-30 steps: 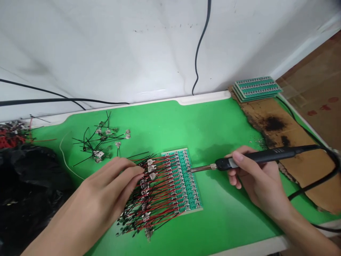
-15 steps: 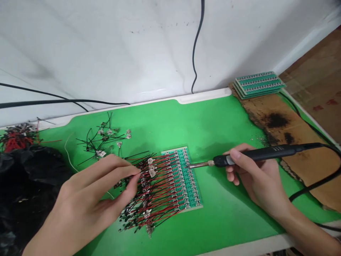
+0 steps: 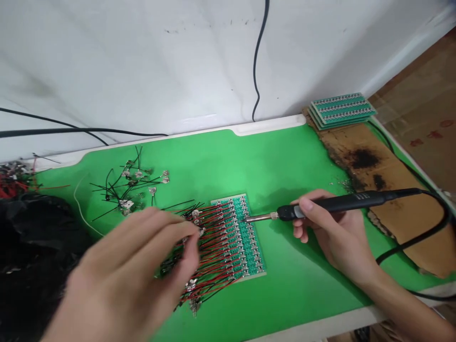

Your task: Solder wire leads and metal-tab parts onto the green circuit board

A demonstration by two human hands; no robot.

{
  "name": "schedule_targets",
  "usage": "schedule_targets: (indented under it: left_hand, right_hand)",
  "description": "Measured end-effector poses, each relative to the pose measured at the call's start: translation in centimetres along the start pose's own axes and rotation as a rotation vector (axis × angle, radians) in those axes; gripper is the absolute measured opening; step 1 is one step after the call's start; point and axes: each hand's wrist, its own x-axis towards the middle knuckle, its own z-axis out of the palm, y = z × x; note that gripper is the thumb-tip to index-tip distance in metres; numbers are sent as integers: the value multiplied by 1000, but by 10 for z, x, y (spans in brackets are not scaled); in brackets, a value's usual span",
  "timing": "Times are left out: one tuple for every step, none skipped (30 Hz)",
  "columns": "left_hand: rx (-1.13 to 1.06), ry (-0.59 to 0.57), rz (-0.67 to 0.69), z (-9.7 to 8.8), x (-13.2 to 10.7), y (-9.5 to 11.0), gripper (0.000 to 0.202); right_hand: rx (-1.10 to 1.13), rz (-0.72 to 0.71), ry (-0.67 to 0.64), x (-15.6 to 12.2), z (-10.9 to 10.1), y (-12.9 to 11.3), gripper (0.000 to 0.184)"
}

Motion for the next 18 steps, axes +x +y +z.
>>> schedule_targets:
  left_hand:
    - [-63, -7, 54, 9, 4, 11, 9]
    - [-83, -21, 75, 19, 7, 20, 9]
    - [-93, 1, 115, 28, 8, 25, 9]
    - [-96, 8, 131, 35, 7, 27, 9]
    - [-90, 24, 137, 41, 5, 27, 10]
    - [-80, 42, 144, 46, 2, 26, 12]
    - [-66, 50, 147, 48, -1, 23, 13]
    - [-52, 54, 157, 50, -4, 21, 16]
    - [-39, 54, 168, 51, -7, 19, 18]
    - [-30, 51, 177, 51, -9, 18, 19]
    - [-25, 45, 184, 51, -10, 17, 20]
    - [-20, 38, 189, 50, -11, 17, 21]
    - [-13, 37, 194, 50, -11, 17, 21]
    - [-3, 36, 199, 51, -11, 18, 21]
    - [10, 31, 205, 51, -11, 18, 21]
    - [23, 28, 210, 51, -11, 19, 21]
    - [33, 25, 213, 52, -11, 19, 21]
    - [37, 22, 212, 52, -11, 19, 20]
  right_hand:
    - [-5, -1, 0, 0, 0, 0, 35]
    - [-12, 0, 2, 0, 0, 0, 35]
    - [-18, 1, 5, 0, 0, 0, 35]
    - [-22, 3, 8, -1, 0, 0, 35]
    - [-26, 6, 7, -1, 0, 0, 34]
    - [-30, 10, 5, -2, 0, 0, 34]
    - [-33, 14, 6, -2, -1, 0, 34]
    - [-36, 18, 8, -2, -1, -1, 35]
    - [-37, 20, 10, -2, -1, -1, 35]
    - [-40, 23, 12, -2, -1, -1, 36]
    - [-42, 25, 16, -2, 0, -2, 36]
    - [-45, 25, 19, -2, 0, -2, 36]
    - [-48, 26, 22, -2, 0, -2, 36]
    - [-52, 29, 24, -2, 0, -2, 36]
    - [-55, 33, 26, -2, 0, -3, 36]
    - [-60, 34, 27, -2, 0, -3, 37]
    - [-65, 36, 27, -3, 0, -3, 37]
    - [-71, 40, 29, -3, 0, -3, 37]
